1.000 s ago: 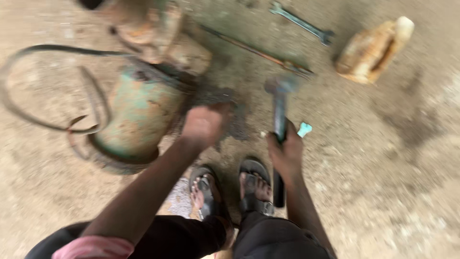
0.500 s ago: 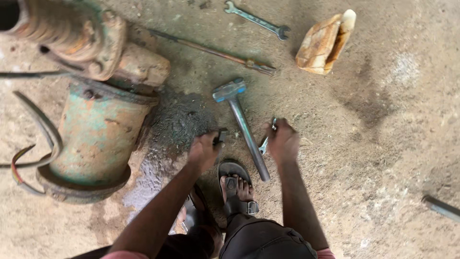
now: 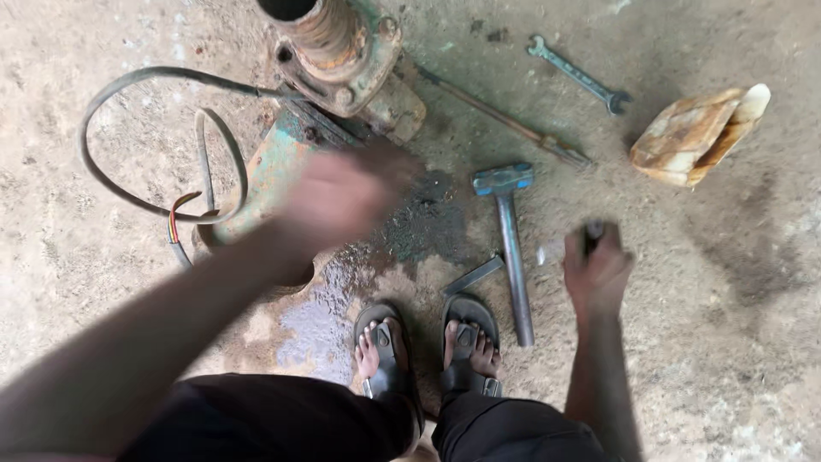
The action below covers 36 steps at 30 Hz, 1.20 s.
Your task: The person uses a hammer and wrench to loosen and remove bolts from a rusted water pump. They repeatedly strike the wrench with the hammer and then turn the wrench by hand to unscrew the bolts.
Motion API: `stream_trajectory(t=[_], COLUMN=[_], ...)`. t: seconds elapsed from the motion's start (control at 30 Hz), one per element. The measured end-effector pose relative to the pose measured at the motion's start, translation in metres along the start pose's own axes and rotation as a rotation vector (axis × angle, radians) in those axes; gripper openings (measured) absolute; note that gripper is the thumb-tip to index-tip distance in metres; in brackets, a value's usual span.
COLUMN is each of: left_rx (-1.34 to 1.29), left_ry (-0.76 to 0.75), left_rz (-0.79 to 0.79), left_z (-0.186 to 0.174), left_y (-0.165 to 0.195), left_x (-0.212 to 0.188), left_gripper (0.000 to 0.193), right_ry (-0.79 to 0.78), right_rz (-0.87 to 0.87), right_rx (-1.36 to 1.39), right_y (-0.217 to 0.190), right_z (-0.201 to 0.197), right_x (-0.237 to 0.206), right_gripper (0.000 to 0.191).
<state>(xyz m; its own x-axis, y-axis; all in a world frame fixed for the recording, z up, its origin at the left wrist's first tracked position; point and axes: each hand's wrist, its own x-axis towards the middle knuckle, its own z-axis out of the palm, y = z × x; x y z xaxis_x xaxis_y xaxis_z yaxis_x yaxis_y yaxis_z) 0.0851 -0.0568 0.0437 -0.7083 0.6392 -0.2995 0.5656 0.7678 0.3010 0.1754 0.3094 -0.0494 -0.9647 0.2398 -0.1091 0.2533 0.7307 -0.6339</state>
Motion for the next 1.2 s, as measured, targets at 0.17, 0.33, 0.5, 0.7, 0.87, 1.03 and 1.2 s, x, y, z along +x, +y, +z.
stream_trajectory(t=[0.17,0.33,0.5,0.7,0.87,1.03,1.2], left_rx=[-0.372,-0.086,-0.130,-0.145,-0.117,-0.153,-0.117], left_ry=[0.609,0.885,0.806,0.790,0.765,0.756,0.698], left_rz=[-0.619,-0.620,-0.688,-0.618,-0.625,-0.653,-0.683], left_z=[0.018,0.088,0.089,0.073,0.070,0.071,0.075], left_y=[-0.056,-0.068,-0.071,-0.061,-0.058,-0.058,-0.062], left_x=[-0.078,-0.071,-0.072,-0.082,-0.082,-0.084,-0.081], left_gripper=[0.018,0.025,0.037,0.032,0.032,0.032,0.032], right_ry=[-0.255,-0.535,-0.494,-0.461,-0.437,-0.242,-0.177], right_rz=[-0.649,-0.833,-1.019,-1.076,-1.039,-1.166,-1.189], right_rx=[0.346,0.064,0.022,-0.084,-0.171,-0.145,-0.287], right_y=[-0.115,-0.205,-0.240,-0.246,-0.258,-0.260,-0.259], right_z=[0.005,0.051,0.077,0.080,0.086,0.096,0.118], right_x=[0.056,0.092,0.105,0.103,0.092,0.086,0.081], right_gripper=[0.010,0.012,0.011,0.014,0.020,0.028,0.025])
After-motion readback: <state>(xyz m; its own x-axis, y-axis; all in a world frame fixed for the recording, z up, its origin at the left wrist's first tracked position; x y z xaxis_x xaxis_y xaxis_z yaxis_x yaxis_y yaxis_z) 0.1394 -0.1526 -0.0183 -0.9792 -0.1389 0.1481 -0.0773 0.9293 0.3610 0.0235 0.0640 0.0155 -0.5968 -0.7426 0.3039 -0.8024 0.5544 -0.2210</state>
